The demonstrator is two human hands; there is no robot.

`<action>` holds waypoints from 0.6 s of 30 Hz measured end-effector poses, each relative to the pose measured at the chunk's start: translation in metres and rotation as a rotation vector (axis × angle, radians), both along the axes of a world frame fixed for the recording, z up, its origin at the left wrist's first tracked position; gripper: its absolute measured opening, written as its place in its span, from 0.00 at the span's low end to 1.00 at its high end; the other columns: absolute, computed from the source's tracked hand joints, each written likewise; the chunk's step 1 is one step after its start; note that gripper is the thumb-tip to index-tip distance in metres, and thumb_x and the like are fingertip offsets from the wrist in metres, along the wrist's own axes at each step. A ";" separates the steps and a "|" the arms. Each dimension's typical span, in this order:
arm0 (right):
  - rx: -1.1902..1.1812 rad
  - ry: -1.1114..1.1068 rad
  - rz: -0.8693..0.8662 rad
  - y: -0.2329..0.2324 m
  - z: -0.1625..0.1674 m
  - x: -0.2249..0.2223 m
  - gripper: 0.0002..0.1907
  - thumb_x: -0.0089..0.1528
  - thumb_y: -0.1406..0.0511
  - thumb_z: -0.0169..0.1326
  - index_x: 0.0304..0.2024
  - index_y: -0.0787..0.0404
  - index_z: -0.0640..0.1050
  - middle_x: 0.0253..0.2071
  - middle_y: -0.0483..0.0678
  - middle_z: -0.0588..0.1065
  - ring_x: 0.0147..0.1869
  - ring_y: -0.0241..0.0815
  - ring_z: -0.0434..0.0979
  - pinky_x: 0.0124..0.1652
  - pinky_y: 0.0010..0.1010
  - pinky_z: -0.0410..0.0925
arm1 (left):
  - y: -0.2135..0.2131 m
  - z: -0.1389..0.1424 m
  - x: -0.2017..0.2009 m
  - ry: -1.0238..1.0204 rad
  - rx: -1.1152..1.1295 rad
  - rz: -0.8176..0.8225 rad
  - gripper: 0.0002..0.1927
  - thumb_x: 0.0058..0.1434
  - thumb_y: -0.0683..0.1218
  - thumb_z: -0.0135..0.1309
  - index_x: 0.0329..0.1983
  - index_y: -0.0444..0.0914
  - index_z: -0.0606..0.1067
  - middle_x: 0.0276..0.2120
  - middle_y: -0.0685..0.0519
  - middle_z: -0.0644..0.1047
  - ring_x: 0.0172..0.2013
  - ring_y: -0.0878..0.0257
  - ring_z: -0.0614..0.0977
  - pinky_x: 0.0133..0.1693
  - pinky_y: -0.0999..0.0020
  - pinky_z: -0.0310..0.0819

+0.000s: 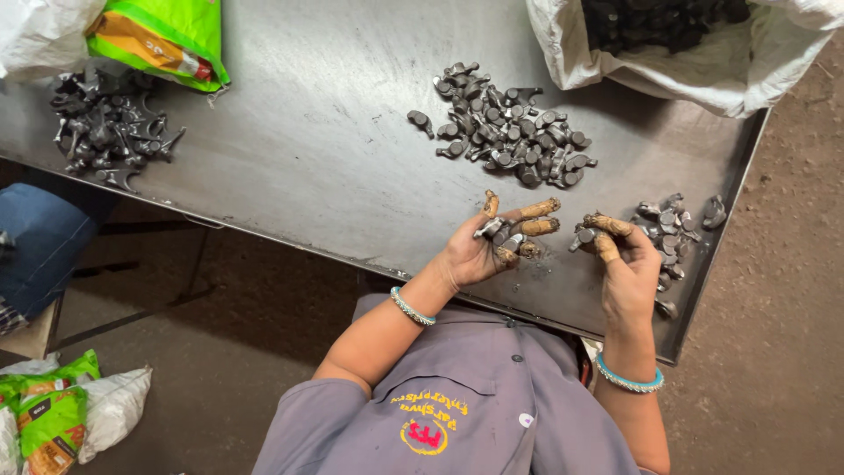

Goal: The person sorts small dark metal castings on a metal table, picking items by hand and grouping them into separate piles, and occasionally reaches into a white sack to grab more castings to spread and sort on the table.

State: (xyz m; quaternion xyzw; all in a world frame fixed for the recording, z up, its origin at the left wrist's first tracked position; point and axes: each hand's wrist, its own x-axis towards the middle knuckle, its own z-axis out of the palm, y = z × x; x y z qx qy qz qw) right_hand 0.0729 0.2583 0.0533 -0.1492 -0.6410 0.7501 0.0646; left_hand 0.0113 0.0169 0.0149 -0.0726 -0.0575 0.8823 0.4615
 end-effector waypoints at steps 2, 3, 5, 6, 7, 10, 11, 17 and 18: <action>-0.069 0.010 0.013 0.002 0.007 0.002 0.12 0.68 0.78 0.52 0.54 0.71 0.77 0.51 0.52 0.79 0.53 0.40 0.80 0.55 0.29 0.73 | -0.009 0.009 -0.004 0.114 -0.101 -0.027 0.34 0.72 0.60 0.39 0.71 0.32 0.61 0.54 0.41 0.79 0.44 0.52 0.83 0.39 0.61 0.82; -0.103 0.011 0.022 0.001 0.009 0.003 0.12 0.68 0.78 0.52 0.53 0.71 0.77 0.51 0.53 0.79 0.54 0.42 0.80 0.55 0.31 0.73 | -0.010 0.013 -0.006 0.176 -0.172 -0.036 0.32 0.71 0.60 0.42 0.69 0.33 0.66 0.50 0.43 0.80 0.41 0.55 0.84 0.39 0.63 0.82; -0.187 0.005 0.035 -0.002 0.012 0.004 0.12 0.67 0.78 0.52 0.53 0.72 0.77 0.50 0.55 0.79 0.54 0.45 0.81 0.56 0.34 0.75 | -0.008 0.020 -0.006 0.323 -0.425 -0.083 0.26 0.68 0.56 0.50 0.61 0.34 0.73 0.42 0.47 0.81 0.37 0.60 0.83 0.34 0.67 0.79; -0.240 0.001 0.043 -0.006 0.012 0.003 0.11 0.67 0.78 0.52 0.52 0.72 0.77 0.50 0.57 0.79 0.54 0.47 0.81 0.56 0.36 0.75 | -0.008 0.023 -0.004 0.411 -0.612 -0.118 0.20 0.66 0.52 0.56 0.55 0.34 0.75 0.39 0.49 0.81 0.35 0.62 0.83 0.31 0.69 0.77; -0.296 -0.002 0.053 -0.009 0.012 0.002 0.11 0.67 0.78 0.52 0.52 0.72 0.77 0.50 0.58 0.79 0.54 0.49 0.82 0.56 0.39 0.76 | -0.006 0.024 -0.002 0.500 -0.800 -0.150 0.15 0.64 0.47 0.61 0.49 0.34 0.78 0.36 0.51 0.81 0.33 0.64 0.82 0.27 0.71 0.74; -0.424 -0.038 0.077 -0.019 0.008 -0.003 0.12 0.66 0.78 0.52 0.52 0.73 0.77 0.51 0.59 0.79 0.55 0.51 0.82 0.57 0.42 0.75 | 0.000 0.025 0.008 0.648 -0.973 -0.190 0.12 0.57 0.44 0.68 0.40 0.34 0.80 0.33 0.54 0.81 0.29 0.69 0.80 0.24 0.75 0.71; -0.432 -0.060 0.082 -0.022 0.007 -0.003 0.12 0.66 0.78 0.51 0.52 0.74 0.77 0.51 0.60 0.79 0.55 0.52 0.82 0.57 0.42 0.75 | 0.001 0.023 0.010 0.635 -0.964 -0.205 0.11 0.57 0.44 0.68 0.39 0.35 0.80 0.31 0.54 0.81 0.28 0.69 0.80 0.24 0.75 0.71; -0.442 -0.100 0.133 -0.029 0.000 0.001 0.14 0.66 0.76 0.52 0.54 0.73 0.77 0.52 0.59 0.79 0.55 0.49 0.81 0.57 0.40 0.74 | 0.004 0.013 0.014 0.561 -0.922 -0.168 0.11 0.59 0.46 0.68 0.34 0.35 0.78 0.27 0.55 0.79 0.25 0.70 0.78 0.23 0.75 0.69; -0.431 -0.093 0.137 -0.028 -0.002 0.002 0.14 0.66 0.76 0.53 0.54 0.73 0.77 0.52 0.58 0.79 0.54 0.48 0.81 0.57 0.39 0.74 | 0.003 0.011 0.013 0.568 -0.917 -0.165 0.11 0.60 0.47 0.67 0.34 0.35 0.78 0.27 0.55 0.79 0.25 0.71 0.78 0.23 0.75 0.69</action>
